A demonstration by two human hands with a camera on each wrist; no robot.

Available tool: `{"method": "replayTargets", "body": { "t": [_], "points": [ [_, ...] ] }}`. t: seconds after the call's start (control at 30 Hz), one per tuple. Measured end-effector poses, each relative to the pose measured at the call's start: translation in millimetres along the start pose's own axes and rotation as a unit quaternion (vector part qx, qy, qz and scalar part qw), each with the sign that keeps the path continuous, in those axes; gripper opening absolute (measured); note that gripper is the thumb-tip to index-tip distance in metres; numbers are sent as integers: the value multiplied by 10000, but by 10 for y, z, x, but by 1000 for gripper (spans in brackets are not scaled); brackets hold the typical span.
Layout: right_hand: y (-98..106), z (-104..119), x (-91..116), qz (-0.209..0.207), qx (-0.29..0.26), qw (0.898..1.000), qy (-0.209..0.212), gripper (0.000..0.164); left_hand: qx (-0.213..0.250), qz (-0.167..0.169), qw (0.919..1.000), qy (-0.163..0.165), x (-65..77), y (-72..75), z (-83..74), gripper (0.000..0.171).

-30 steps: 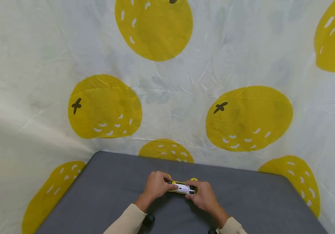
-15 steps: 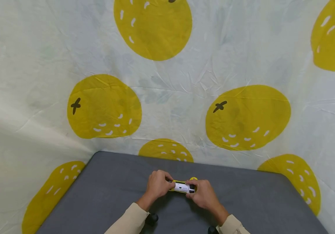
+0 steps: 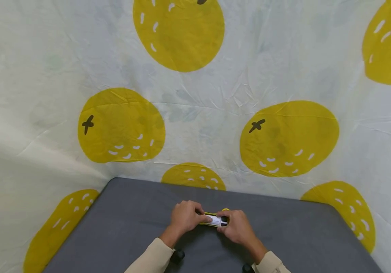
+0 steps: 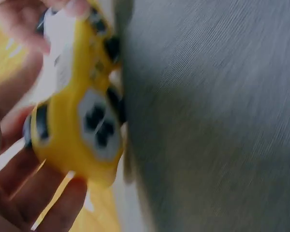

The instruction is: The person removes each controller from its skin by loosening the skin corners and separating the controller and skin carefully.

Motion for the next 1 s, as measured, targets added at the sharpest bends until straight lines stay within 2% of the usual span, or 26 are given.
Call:
{"method": "replayTargets", "body": {
  "t": [0.1, 0.23, 0.47, 0.6, 0.77, 0.87, 1.0],
  "points": [
    [3, 5, -6, 25, -30, 10000, -16, 37, -234, -196, 9995, 35, 5, -25, -12, 21],
    [8, 4, -30, 137, -95, 9999, -29, 36, 1, -192, 9998, -6, -21, -8, 8, 15],
    [41, 5, -57, 369, -157, 9992, -1, 34, 433, 527, 9965, -478, -104, 66, 75, 6],
    [49, 1, -62, 450, -190, 9988, 0, 33, 390, 939, 9912, -849, -131, 108, 96, 9],
    [50, -3, -60, 556, -174, 9983, 48, 32, 113, 1480, 9798, -1336, -156, 156, 89, 13],
    [46, 9, -56, 570, -151, 9982, 102, 32, 57, 1713, 9757, -1367, -164, 179, 75, 14],
    [42, 14, -45, 555, -142, 9983, 130, 34, -206, 1731, 9750, -1376, -179, 143, 57, 11]
  ]
}}
Point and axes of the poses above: each hand's wrist, its own x-axis away from the middle knuckle, its own y-axis out of the back of the hand, z = x × y, the point moved 3 cm from there along -x, towards the middle knuckle, and after that the axes turned 12 degrees about -y, right-handed, at the moved point
